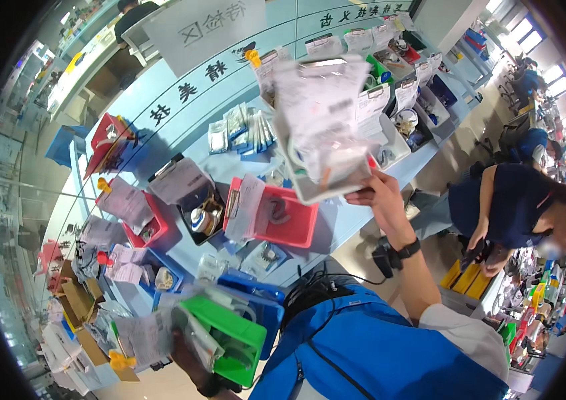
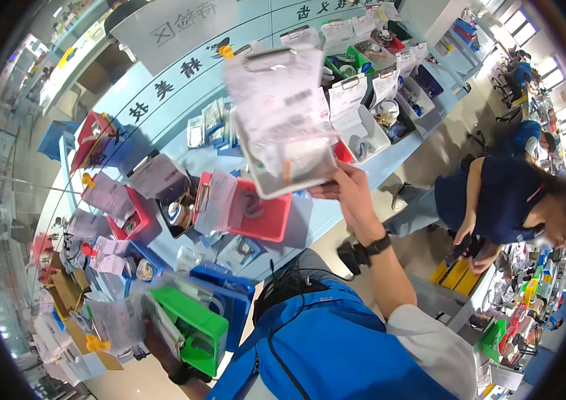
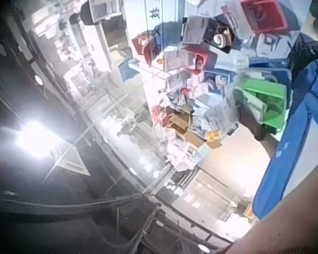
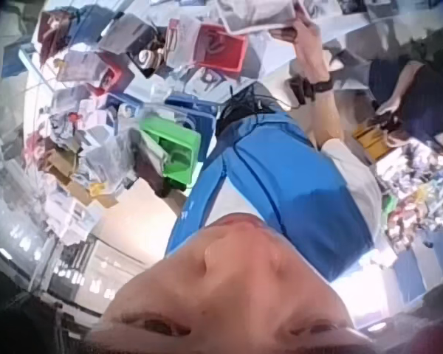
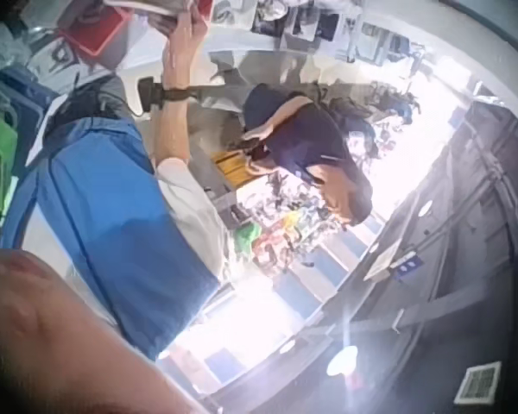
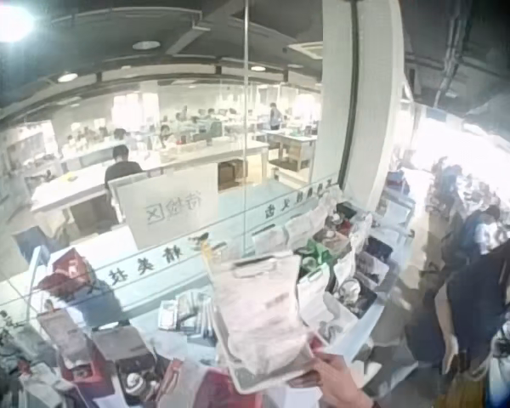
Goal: The person is sorting and organizing various medical or personal care products into labeled bins on a workbench in a manufacturing or assembly facility.
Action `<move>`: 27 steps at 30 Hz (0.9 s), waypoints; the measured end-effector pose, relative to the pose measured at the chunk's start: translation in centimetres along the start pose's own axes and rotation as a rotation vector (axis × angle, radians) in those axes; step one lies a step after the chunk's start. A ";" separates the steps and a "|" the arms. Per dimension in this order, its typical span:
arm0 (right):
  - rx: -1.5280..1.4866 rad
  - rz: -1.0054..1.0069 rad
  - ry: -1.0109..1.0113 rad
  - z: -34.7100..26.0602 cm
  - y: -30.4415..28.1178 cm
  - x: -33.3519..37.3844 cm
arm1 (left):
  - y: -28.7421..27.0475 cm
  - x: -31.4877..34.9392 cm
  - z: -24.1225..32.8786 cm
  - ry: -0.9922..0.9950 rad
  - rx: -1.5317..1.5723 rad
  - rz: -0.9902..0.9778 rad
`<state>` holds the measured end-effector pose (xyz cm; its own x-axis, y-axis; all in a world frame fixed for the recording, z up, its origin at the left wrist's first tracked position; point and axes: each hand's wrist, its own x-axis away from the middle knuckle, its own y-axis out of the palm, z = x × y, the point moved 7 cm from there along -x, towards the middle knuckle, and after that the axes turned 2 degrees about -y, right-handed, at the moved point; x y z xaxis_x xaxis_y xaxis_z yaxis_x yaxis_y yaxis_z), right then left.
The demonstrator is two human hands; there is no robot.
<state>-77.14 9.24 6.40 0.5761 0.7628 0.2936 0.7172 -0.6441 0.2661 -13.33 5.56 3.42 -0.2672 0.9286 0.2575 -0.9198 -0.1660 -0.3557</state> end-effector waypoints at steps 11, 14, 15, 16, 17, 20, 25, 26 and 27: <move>-0.177 0.336 0.073 6.6 -12.0 11.5 | 11.5 -0.9 6.5 0.085 0.283 -0.368; -0.236 0.456 0.040 5.7 -15.6 12.3 | 14.2 -1.2 6.9 0.143 0.077 -0.353; -0.247 0.477 0.010 5.3 -17.0 12.1 | 15.4 -1.5 6.6 0.116 0.150 -0.429; -0.278 0.492 0.010 5.1 -18.4 12.0 | 16.9 -0.8 7.9 0.140 0.145 -0.486; -0.308 0.507 0.011 4.8 -19.9 11.8 | 18.5 -0.1 9.2 0.156 0.152 -0.513; -0.357 0.582 -0.020 3.1 -24.0 10.7 | 23.2 3.1 12.4 0.108 -0.032 -0.525; -0.383 0.605 -0.038 0.7 -36.0 9.7 | 35.0 8.5 16.7 0.101 -0.229 -0.527; -0.395 0.611 -0.046 0.0 -38.6 8.7 | 38.0 9.8 17.5 0.121 -0.218 -0.548; -0.393 0.618 -0.055 -0.9 -41.1 8.3 | 41.2 11.3 18.6 0.139 -0.209 -0.572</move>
<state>-102.23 42.02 -1.26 0.8563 0.2491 0.4525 0.0677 -0.9225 0.3799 -59.56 3.01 8.42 0.3036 0.8882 0.3449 -0.8266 0.4256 -0.3681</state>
